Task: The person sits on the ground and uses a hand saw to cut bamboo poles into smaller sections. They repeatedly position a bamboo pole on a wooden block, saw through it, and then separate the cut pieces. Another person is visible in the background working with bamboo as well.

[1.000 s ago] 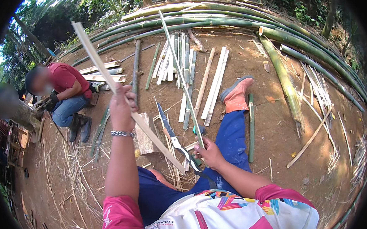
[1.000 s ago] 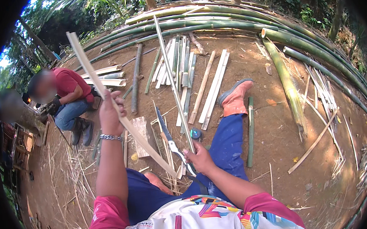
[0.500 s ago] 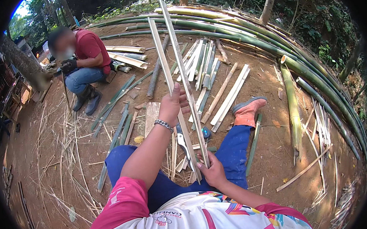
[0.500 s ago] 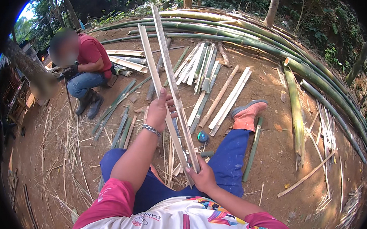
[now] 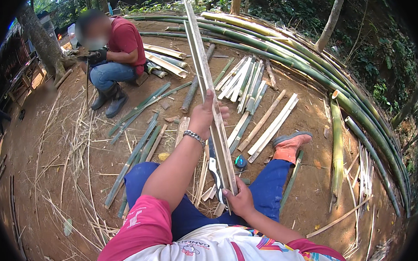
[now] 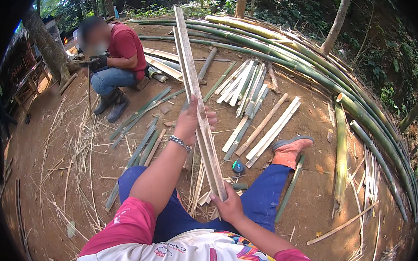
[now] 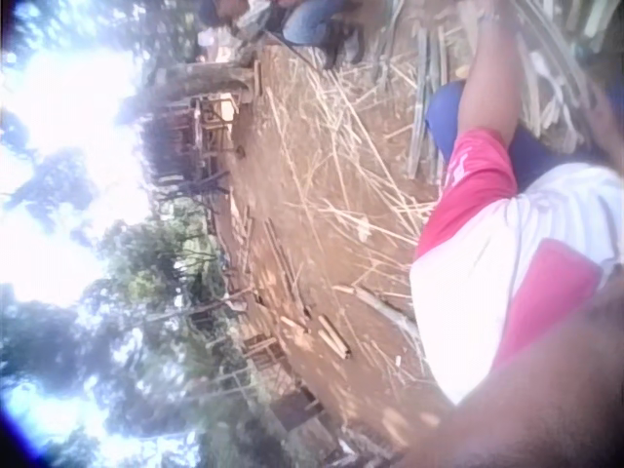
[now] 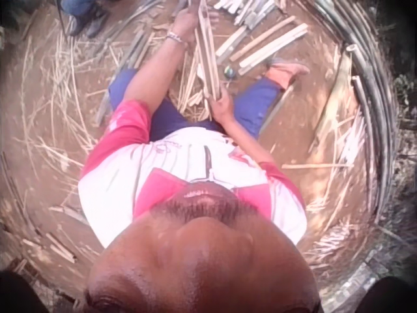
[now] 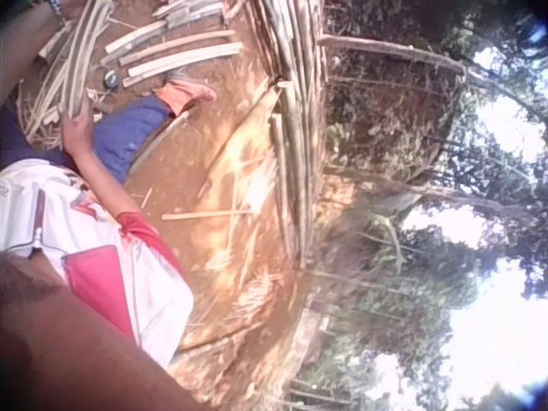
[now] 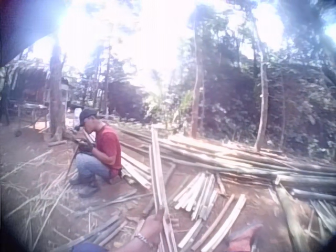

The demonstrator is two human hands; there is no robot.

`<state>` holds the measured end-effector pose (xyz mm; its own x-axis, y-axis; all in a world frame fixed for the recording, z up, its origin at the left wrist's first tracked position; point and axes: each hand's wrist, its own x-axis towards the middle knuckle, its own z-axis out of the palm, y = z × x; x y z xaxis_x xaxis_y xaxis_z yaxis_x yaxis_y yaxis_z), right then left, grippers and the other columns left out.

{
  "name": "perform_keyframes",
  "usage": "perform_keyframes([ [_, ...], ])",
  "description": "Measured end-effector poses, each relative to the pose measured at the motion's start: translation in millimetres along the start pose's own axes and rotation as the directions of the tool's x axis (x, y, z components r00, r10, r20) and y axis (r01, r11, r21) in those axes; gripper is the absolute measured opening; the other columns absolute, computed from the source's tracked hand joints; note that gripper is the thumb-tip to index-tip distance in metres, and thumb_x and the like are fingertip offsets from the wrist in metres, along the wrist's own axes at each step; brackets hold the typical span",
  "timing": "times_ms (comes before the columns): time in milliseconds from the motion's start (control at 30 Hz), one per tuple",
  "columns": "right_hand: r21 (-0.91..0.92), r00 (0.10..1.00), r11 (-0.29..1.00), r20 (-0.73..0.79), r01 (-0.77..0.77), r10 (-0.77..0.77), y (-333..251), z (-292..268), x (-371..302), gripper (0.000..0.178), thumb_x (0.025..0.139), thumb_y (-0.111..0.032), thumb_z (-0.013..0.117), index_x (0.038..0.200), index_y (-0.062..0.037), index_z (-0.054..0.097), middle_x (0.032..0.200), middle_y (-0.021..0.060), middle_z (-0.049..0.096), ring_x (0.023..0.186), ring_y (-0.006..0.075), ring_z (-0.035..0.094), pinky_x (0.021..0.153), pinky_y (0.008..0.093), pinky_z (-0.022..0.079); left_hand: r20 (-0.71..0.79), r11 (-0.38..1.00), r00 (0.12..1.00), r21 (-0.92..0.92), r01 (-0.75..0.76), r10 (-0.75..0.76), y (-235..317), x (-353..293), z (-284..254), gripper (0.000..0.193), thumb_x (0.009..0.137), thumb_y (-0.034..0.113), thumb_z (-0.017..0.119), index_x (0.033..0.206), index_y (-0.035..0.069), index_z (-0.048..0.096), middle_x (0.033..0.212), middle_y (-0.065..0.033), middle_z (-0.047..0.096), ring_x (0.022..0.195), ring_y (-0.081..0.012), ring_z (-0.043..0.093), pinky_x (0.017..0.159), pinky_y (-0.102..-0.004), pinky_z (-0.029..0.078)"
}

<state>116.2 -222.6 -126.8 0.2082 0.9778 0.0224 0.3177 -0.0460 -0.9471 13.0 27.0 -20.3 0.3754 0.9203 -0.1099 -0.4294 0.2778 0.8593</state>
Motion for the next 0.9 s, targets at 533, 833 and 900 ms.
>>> perform_keyframes([
  [533, 0.041, 1.000, 0.999, -0.013, 0.020, -0.019, 1.9, -1.1, 28.6, 0.062, 0.091, -0.010, 0.070, 0.146, -0.0010, 0.043, 0.110, 0.0057, 0.065, 0.094, 0.0130, 0.062, 0.084, 0.0297, 0.051, 0.215, 0.960, 0.970, -0.273, -0.054, 0.116, 3.6, 6.3, 3.4, 0.092, 0.090, 0.077, 0.051, 0.134, -0.002, 0.043, 0.126, -0.0284, 0.058, 0.119, -0.0356, 0.061, 0.098, -0.0494, 0.053],
  [833, 0.209, 0.990, 0.968, -0.052, 0.139, -0.131, -26.4, -6.0, 63.4, 0.058, 0.092, -0.007, 0.069, 0.143, 0.0025, 0.044, 0.121, 0.0107, 0.064, 0.111, 0.0156, 0.061, 0.099, 0.0318, 0.046, 0.224, 0.992, 0.967, -0.041, -0.117, 0.123, -20.4, -42.0, 39.4, 0.053, 0.089, 0.029, 0.078, 0.125, 0.000, 0.051, 0.093, -0.0119, 0.067, 0.079, -0.0203, 0.070, 0.066, -0.0313, 0.059],
  [900, 0.254, 0.992, 0.959, -0.034, 0.127, -0.122, -34.7, -1.3, 66.8, 0.059, 0.092, -0.007, 0.069, 0.144, 0.0018, 0.043, 0.121, 0.0102, 0.063, 0.111, 0.0154, 0.060, 0.099, 0.0317, 0.046, 0.218, 0.985, 0.961, -0.003, -0.173, 0.169, -24.4, -37.3, 36.9, 0.039, 0.088, 0.016, 0.077, 0.116, 0.000, 0.055, 0.076, -0.0042, 0.061, 0.060, -0.0124, 0.060, 0.056, -0.0264, 0.051],
])
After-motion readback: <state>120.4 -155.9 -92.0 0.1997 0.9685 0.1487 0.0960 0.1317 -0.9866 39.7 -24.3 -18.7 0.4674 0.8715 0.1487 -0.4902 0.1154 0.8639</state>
